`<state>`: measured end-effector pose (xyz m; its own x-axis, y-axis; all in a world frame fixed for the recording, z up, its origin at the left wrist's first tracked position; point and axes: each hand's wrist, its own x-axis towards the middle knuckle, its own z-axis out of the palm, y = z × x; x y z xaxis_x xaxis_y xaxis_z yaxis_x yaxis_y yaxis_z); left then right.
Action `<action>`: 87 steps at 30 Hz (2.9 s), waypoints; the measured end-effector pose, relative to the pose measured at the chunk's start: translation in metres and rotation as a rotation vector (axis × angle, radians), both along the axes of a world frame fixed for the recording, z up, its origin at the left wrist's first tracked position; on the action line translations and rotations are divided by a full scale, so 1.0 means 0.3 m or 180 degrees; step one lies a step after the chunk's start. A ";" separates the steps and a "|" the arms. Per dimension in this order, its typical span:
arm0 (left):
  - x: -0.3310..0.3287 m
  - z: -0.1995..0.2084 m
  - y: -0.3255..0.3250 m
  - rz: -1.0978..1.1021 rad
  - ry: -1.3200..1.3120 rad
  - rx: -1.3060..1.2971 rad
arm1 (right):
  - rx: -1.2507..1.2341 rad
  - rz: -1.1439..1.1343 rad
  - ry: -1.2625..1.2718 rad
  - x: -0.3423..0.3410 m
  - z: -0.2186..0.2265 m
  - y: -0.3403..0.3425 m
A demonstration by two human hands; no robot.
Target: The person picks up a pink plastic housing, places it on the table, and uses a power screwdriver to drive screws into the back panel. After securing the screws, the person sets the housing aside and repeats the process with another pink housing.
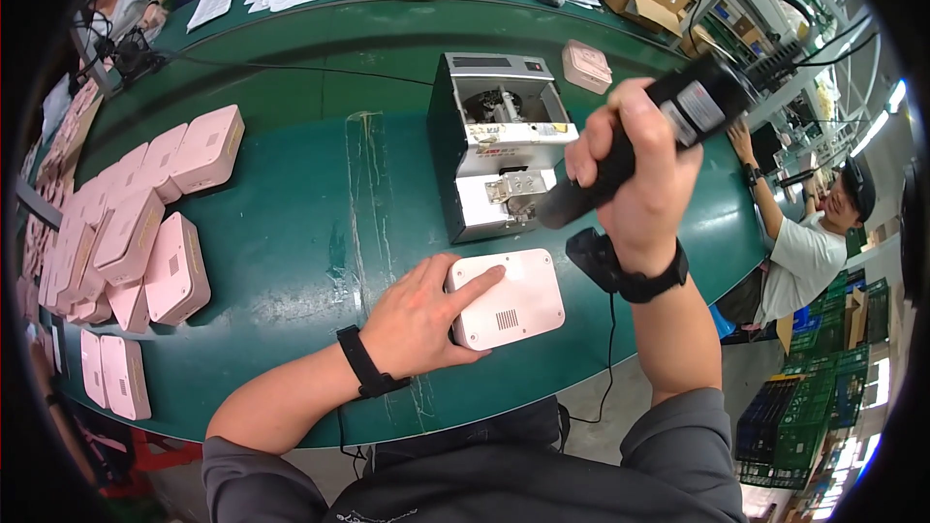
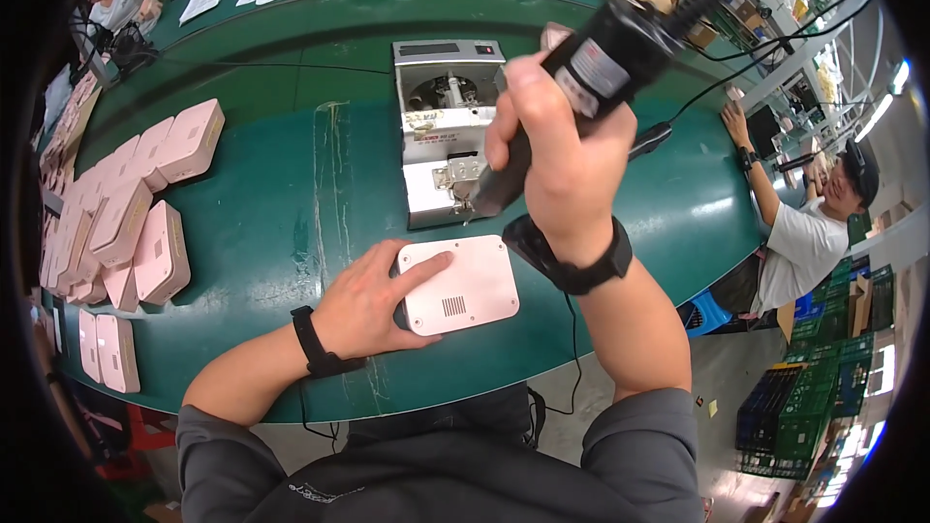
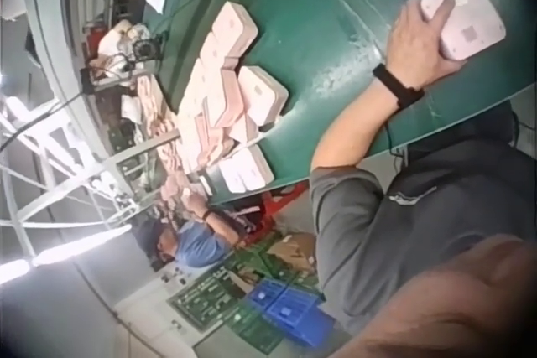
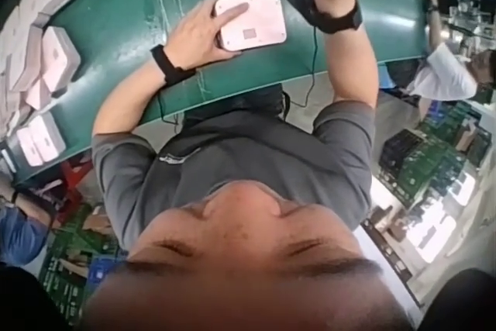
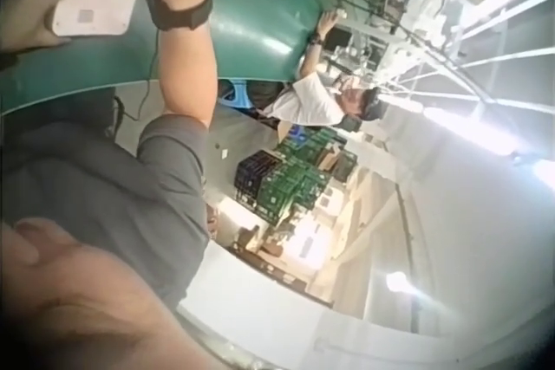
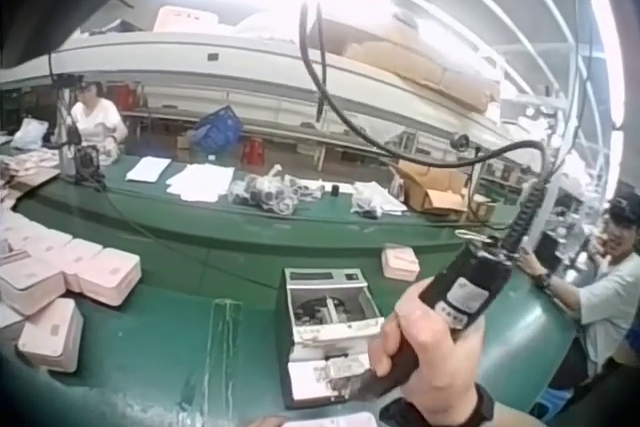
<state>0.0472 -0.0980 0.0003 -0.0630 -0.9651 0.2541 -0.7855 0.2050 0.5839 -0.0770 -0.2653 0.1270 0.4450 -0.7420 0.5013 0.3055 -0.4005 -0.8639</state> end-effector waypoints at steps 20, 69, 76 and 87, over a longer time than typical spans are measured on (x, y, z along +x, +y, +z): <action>0.007 -0.033 0.006 -0.0005 0.0247 -0.0220 | 0.0060 0.1036 0.0095 0.057 -0.070 0.182; 0.013 0.006 -0.037 0.0184 -0.0104 -0.0033 | 0.0483 0.0461 -0.0296 -0.336 -0.074 0.110; 0.010 0.008 -0.042 0.0194 -0.0077 0.0018 | 0.0712 0.0432 -0.0157 -0.327 -0.083 0.114; 0.026 0.012 -0.051 0.0195 0.0023 0.0194 | 0.0939 0.0313 0.0011 -0.304 -0.071 0.142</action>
<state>0.0551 -0.1134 0.0040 -0.0016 -0.9808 0.1948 -0.7912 0.1204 0.5996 -0.1682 -0.2227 0.1058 0.5232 -0.8086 0.2692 0.3274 -0.1010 -0.9395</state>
